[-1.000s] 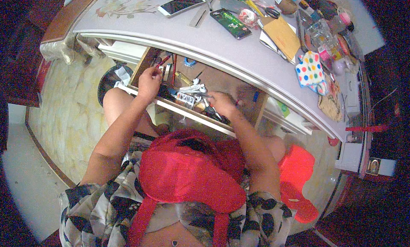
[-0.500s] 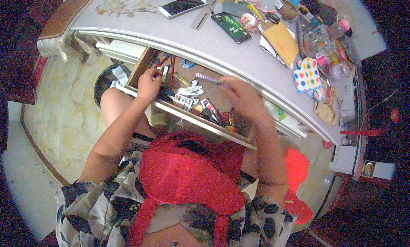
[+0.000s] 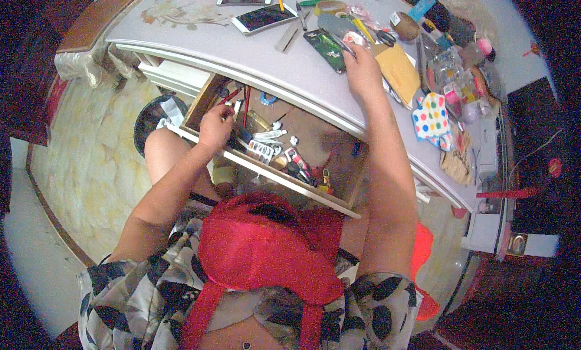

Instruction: The person wipes a glass jar with a cloth and places it on a tray. They then open a drawer and remove various items including a notebook, a phone, a pencil, scissors, tape, and a key, placing them on the table. The person inspects the key and continues to remove more items from the drawer.

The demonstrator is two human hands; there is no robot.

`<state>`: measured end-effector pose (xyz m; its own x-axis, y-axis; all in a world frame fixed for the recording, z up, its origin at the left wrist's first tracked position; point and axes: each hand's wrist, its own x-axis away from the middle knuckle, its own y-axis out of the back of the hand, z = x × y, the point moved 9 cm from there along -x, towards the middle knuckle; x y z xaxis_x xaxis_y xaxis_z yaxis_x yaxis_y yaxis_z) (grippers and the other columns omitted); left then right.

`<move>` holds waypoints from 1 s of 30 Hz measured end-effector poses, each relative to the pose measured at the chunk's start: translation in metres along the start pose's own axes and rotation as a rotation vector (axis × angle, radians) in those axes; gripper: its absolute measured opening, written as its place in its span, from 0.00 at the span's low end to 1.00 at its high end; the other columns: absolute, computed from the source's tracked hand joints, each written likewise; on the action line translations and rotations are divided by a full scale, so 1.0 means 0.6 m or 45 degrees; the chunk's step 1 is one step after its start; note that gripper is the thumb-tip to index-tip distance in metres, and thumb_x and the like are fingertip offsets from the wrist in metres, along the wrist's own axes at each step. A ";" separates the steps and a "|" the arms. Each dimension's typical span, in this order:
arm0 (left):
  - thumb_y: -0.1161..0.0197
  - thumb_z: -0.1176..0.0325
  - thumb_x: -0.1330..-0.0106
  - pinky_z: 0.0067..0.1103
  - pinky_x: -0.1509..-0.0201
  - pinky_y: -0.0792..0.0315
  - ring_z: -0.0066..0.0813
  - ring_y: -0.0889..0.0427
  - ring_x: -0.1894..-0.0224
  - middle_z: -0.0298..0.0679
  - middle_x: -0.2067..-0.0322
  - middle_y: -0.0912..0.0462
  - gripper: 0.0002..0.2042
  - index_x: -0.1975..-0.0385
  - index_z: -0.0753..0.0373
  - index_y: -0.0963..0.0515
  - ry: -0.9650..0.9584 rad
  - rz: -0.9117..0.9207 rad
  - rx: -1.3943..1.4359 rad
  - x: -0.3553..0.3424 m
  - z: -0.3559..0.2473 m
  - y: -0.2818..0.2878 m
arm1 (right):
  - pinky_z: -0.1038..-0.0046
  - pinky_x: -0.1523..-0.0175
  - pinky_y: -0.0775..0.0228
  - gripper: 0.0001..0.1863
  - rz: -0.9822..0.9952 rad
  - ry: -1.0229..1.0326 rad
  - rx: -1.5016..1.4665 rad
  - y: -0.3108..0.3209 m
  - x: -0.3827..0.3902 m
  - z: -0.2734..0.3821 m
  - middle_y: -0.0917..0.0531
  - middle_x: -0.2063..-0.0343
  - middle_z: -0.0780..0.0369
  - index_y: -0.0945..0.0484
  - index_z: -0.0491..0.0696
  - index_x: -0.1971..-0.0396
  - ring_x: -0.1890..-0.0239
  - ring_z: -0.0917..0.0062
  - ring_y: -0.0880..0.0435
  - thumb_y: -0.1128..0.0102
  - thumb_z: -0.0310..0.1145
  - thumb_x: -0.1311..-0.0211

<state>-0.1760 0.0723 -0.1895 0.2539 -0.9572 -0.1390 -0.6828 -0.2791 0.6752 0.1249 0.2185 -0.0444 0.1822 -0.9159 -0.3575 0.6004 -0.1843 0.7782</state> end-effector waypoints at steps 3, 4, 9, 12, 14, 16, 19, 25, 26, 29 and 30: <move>0.48 0.71 0.45 0.34 0.56 0.29 0.47 0.22 0.63 0.50 0.67 0.21 0.08 0.71 0.65 0.23 -0.026 0.028 0.015 -0.001 -0.002 -0.002 | 0.63 0.50 0.35 0.17 0.019 0.023 0.052 -0.022 -0.050 0.014 0.22 0.60 0.49 0.24 0.41 0.60 0.55 0.56 0.24 0.49 0.38 0.42; 0.48 0.71 0.45 0.34 0.56 0.29 0.47 0.22 0.63 0.50 0.67 0.21 0.08 0.71 0.65 0.23 -0.025 0.026 0.006 0.000 -0.004 -0.001 | 0.62 0.50 0.35 0.17 0.022 0.052 0.090 -0.027 -0.067 0.027 0.22 0.61 0.49 0.24 0.41 0.60 0.55 0.56 0.24 0.49 0.38 0.42; 0.48 0.71 0.45 0.35 0.56 0.29 0.47 0.22 0.63 0.50 0.68 0.21 0.08 0.72 0.65 0.23 -0.025 -0.012 0.009 0.000 -0.009 0.004 | 0.58 0.47 0.36 0.20 -0.157 0.081 0.413 -0.030 -0.140 0.070 0.22 0.54 0.56 0.24 0.51 0.55 0.49 0.60 0.27 0.42 0.45 0.47; 0.47 0.71 0.45 0.35 0.56 0.29 0.47 0.22 0.63 0.49 0.68 0.21 0.07 0.72 0.65 0.23 -0.052 -0.042 0.024 0.004 -0.013 0.013 | 0.55 0.45 0.38 0.23 -0.101 0.102 0.442 -0.025 -0.140 0.095 0.23 0.52 0.58 0.26 0.54 0.52 0.47 0.61 0.29 0.41 0.46 0.48; 0.47 0.71 0.45 0.35 0.56 0.29 0.46 0.22 0.63 0.49 0.69 0.21 0.07 0.72 0.65 0.23 -0.051 -0.035 0.038 0.002 -0.005 0.007 | 0.62 0.45 0.37 0.19 -0.176 0.184 0.257 -0.012 -0.131 0.095 0.21 0.56 0.58 0.24 0.53 0.55 0.50 0.63 0.27 0.42 0.43 0.46; 0.46 0.71 0.45 0.35 0.57 0.29 0.46 0.22 0.64 0.49 0.71 0.21 0.07 0.73 0.65 0.22 -0.090 -0.056 0.022 0.001 -0.010 0.005 | 0.66 0.47 0.35 0.16 -0.168 0.269 -0.014 0.003 -0.101 0.094 0.20 0.58 0.58 0.23 0.52 0.57 0.52 0.64 0.26 0.43 0.41 0.45; 0.46 0.71 0.46 0.35 0.59 0.28 0.47 0.21 0.66 0.48 0.73 0.20 0.06 0.74 0.65 0.22 -0.028 -0.021 0.053 0.000 -0.015 0.006 | 0.76 0.54 0.32 0.11 -0.027 0.386 -0.099 0.003 -0.010 0.131 0.21 0.63 0.61 0.22 0.46 0.60 0.60 0.75 0.22 0.46 0.32 0.40; 0.46 0.72 0.46 0.33 0.57 0.28 0.48 0.21 0.63 0.50 0.68 0.20 0.07 0.71 0.65 0.22 -0.060 -0.032 0.026 0.003 -0.009 0.007 | 0.70 0.52 0.31 0.11 0.425 0.609 -0.102 -0.062 0.166 0.187 0.20 0.66 0.58 0.22 0.44 0.62 0.59 0.68 0.22 0.48 0.30 0.43; 0.45 0.72 0.47 0.32 0.56 0.28 0.48 0.21 0.63 0.50 0.68 0.20 0.08 0.70 0.65 0.21 -0.050 -0.019 0.020 0.002 -0.009 0.006 | 0.70 0.53 0.31 0.11 0.450 0.742 0.076 -0.077 0.190 0.198 0.20 0.67 0.58 0.22 0.44 0.63 0.60 0.67 0.22 0.48 0.30 0.44; 0.45 0.72 0.47 0.33 0.56 0.28 0.48 0.21 0.63 0.50 0.67 0.20 0.08 0.70 0.65 0.21 -0.093 -0.031 0.012 0.002 -0.013 0.006 | 0.67 0.51 0.32 0.13 0.647 0.911 0.187 -0.149 0.252 0.186 0.20 0.66 0.58 0.23 0.44 0.61 0.59 0.67 0.23 0.44 0.31 0.47; 0.46 0.72 0.47 0.33 0.56 0.29 0.48 0.21 0.63 0.50 0.68 0.21 0.07 0.71 0.65 0.22 -0.097 -0.028 0.017 0.002 -0.014 0.004 | 0.66 0.51 0.33 0.14 0.730 0.928 0.158 -0.177 0.271 0.175 0.21 0.65 0.59 0.23 0.45 0.60 0.58 0.67 0.23 0.43 0.31 0.48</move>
<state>-0.1716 0.0711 -0.1817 0.2165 -0.9536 -0.2091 -0.6866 -0.3010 0.6618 0.0089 0.0517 -0.1305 0.8932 -0.4371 -0.1050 0.1881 0.1513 0.9704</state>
